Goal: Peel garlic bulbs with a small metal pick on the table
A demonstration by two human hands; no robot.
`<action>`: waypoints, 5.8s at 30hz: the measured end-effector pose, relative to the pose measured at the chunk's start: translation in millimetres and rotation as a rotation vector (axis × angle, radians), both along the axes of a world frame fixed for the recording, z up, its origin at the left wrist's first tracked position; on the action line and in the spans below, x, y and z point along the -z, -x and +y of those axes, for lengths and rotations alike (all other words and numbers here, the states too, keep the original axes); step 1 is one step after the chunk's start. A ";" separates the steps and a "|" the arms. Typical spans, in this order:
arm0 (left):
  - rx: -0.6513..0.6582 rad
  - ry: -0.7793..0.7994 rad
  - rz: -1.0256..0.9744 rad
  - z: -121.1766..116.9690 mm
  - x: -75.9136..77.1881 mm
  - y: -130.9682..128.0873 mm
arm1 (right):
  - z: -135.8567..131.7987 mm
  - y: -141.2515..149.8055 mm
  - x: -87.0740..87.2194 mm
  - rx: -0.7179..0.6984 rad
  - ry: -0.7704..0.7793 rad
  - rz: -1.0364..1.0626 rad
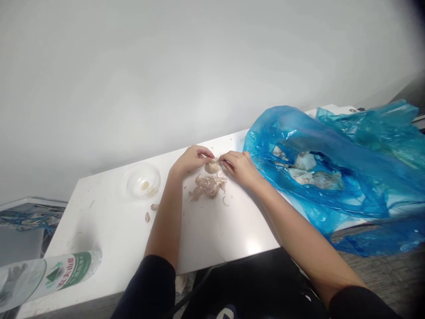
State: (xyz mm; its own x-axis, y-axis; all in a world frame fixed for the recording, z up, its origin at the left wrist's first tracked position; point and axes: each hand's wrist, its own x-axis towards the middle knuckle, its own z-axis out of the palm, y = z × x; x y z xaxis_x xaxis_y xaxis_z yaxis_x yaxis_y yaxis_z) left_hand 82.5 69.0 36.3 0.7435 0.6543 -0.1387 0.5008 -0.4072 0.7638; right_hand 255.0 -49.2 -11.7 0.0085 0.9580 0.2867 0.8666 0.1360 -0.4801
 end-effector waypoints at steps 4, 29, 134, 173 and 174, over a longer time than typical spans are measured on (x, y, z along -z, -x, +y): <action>0.003 0.005 0.015 1.6 0.5 1.4 | 0.9 1.4 0.4 -0.015 -0.004 0.028; 0.024 -0.013 0.042 -2.4 -0.8 2.4 | 2.2 4.9 8.2 -0.014 -0.087 -0.080; -0.016 -0.184 0.288 -19.7 -10.2 -11.7 | -8.0 -17.2 -6.0 -0.113 -0.021 -0.128; 0.004 -0.247 0.246 -18.3 -12.0 -10.3 | 3.4 -13.2 2.5 -0.168 0.006 0.021; -0.001 -0.261 0.248 -17.7 -11.9 -9.9 | 2.5 -13.2 1.6 -0.177 0.007 -0.002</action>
